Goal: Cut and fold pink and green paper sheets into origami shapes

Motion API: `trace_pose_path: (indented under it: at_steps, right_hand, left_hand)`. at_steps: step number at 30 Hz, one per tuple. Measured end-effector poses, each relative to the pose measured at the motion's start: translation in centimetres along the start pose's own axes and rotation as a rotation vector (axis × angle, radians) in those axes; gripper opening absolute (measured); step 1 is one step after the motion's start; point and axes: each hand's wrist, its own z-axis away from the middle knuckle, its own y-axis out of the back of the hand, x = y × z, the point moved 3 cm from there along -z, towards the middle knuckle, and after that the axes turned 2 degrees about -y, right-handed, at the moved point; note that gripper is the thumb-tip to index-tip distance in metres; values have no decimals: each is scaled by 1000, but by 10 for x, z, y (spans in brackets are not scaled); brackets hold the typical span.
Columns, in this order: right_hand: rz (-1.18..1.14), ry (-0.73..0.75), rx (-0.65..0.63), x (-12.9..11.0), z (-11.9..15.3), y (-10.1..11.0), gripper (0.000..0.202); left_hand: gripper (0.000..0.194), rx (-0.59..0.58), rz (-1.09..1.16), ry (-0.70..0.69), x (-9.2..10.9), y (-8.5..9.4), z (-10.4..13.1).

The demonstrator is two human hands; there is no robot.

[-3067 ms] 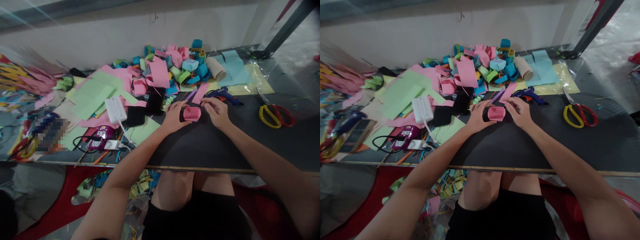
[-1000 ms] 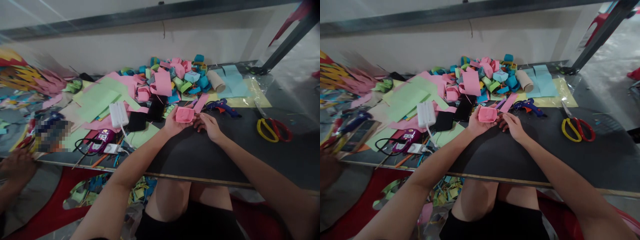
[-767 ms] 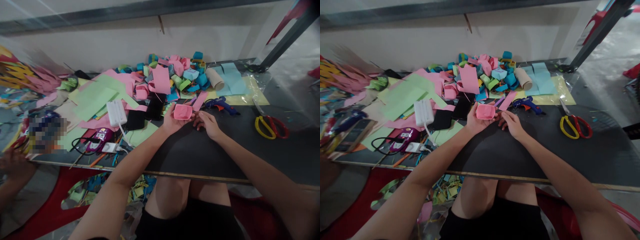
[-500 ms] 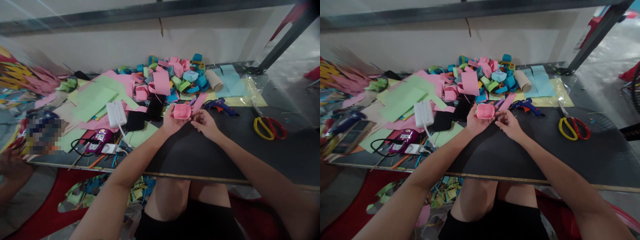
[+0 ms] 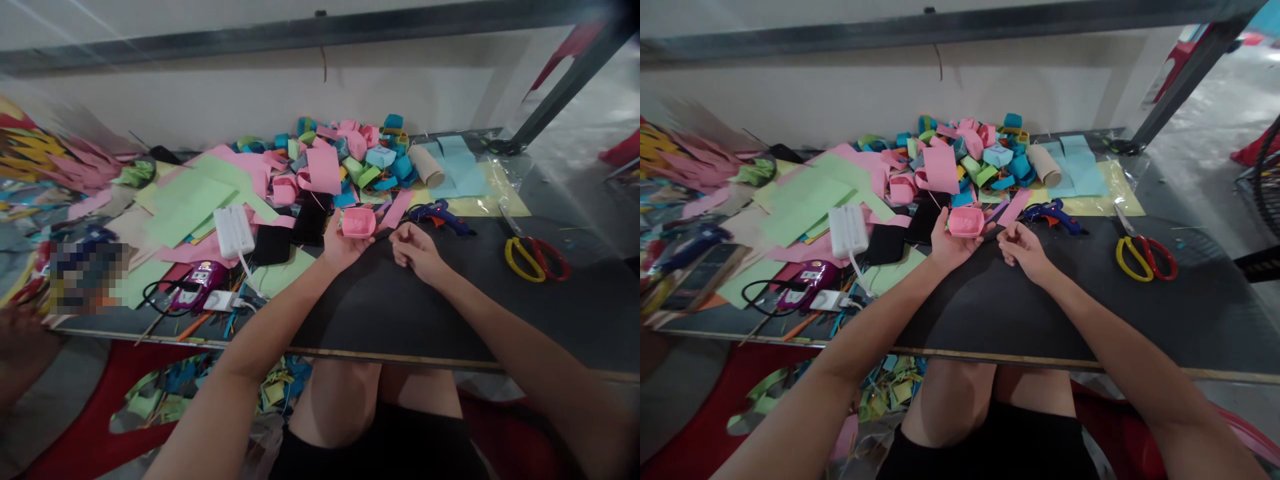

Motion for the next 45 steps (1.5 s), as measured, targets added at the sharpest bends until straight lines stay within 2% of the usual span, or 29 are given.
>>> trace_pose_path:
  at_steps: [4,8,12,16,20,26,31,36,40,43,45]
  right_hand:
    - [-189,-76,-44,-21,5,-2,49]
    - [-234,-110,-87,-33,10,-7,49]
    - [-258,-108,-142,-33,15,-12,58]
    - [-282,-79,-224,-32,17,-14,61]
    - [-288,-80,-240,-30,15,-13,64]
    - [-273,-83,-238,-25,14,-9,67]
    - [-254,-79,-223,-19,12,-8,65]
    - [-249,-63,-122,-10,5,-4,55]
    - [-192,-121,-74,2,1,1,48]
    - [-68,-115,-99,8,1,-1,46]
    - [104,-32,-85,9,4,-4,46]
  left_hand:
    - [68,7,22,-89,15,2,-2]
    - [64,31,82,-138,26,5,-1]
    - [64,43,71,-123,26,7,-2]
    - [67,-4,56,-101,23,8,-3]
    - [66,-78,-21,-11,17,0,1]
    - [70,-293,-176,225,1,-15,17]
    - [72,-307,-177,246,-2,-15,19]
    - [67,-236,-195,183,0,-10,15]
    - [58,-197,-214,83,-1,-10,11]
    - [52,-148,-164,-33,-3,-10,9]
    - [50,-106,-132,-108,-4,-8,8]
